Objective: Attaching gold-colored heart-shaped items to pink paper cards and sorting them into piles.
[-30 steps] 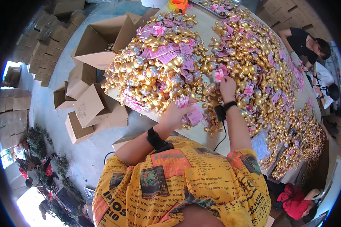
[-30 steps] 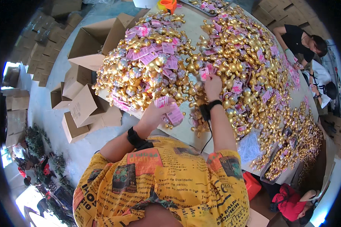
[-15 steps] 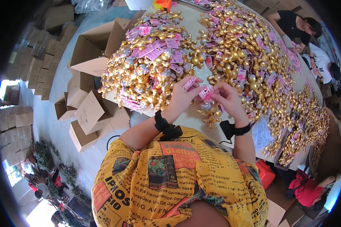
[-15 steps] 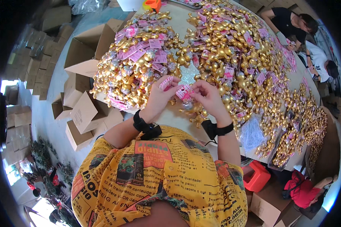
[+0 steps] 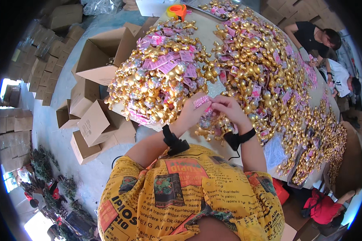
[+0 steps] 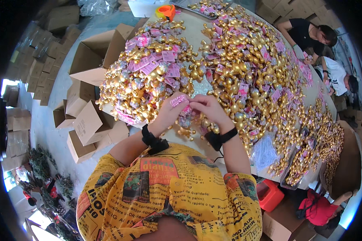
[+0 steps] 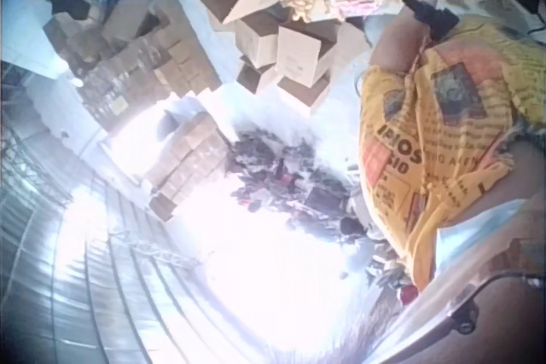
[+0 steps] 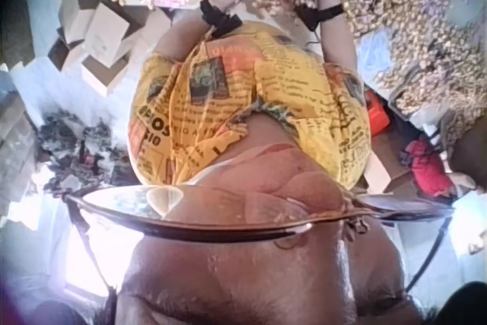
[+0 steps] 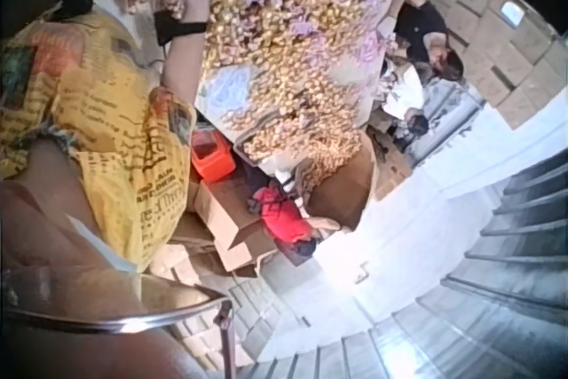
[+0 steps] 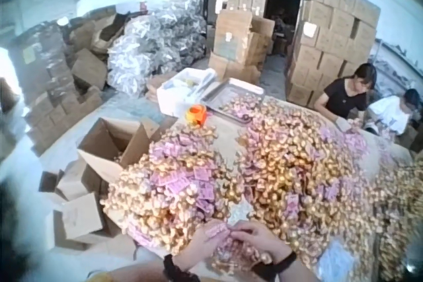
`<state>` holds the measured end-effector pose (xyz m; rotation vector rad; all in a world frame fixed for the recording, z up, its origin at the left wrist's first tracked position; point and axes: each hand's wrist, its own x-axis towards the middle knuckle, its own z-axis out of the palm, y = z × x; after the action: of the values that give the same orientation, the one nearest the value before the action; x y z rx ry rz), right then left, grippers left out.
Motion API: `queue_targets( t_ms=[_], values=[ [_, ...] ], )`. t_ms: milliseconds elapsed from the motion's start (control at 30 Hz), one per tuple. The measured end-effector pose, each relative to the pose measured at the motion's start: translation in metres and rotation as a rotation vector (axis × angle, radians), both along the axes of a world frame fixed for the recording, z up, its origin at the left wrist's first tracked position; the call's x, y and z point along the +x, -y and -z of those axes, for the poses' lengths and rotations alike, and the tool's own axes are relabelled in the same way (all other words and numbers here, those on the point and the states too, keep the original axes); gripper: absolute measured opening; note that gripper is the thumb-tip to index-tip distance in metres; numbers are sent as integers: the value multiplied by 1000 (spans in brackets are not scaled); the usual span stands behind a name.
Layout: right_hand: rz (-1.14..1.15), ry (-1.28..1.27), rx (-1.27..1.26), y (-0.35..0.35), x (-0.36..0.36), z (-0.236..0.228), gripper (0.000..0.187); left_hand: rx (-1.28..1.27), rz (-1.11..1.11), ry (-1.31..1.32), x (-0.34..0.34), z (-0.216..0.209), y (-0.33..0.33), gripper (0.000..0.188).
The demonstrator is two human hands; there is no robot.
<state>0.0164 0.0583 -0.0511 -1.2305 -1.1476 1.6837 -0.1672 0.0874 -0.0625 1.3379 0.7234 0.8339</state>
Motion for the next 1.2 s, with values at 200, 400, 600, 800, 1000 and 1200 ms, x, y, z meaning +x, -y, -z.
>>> queue_targets(
  t_ms=[200, 400, 600, 800, 1000, 1200],
  values=[
    [14, 1275, 302, -88, 57, 103, 22, -214, 19, 54, -6, 4, -3, 24],
    [89, 1414, 153, -112, 58, 137, 22, -466, 53, 227, -8, 5, -9, 19],
    [215, 1369, 790, -75, 41, 11, 12, -392, -9, 63, -5, 1, -13, 18],
    [-100, 935, 826, -29, -2, -67, 11, 258, -113, -91, 4, -1, -15, 32],
    [-34, 787, 456, -79, 40, -2, 15, -71, 6, -139, 2, -1, -9, 16],
    [-178, 1742, 684, -155, 40, 98, 27, -238, -14, -61, -8, -3, 1, 13]
  ],
)
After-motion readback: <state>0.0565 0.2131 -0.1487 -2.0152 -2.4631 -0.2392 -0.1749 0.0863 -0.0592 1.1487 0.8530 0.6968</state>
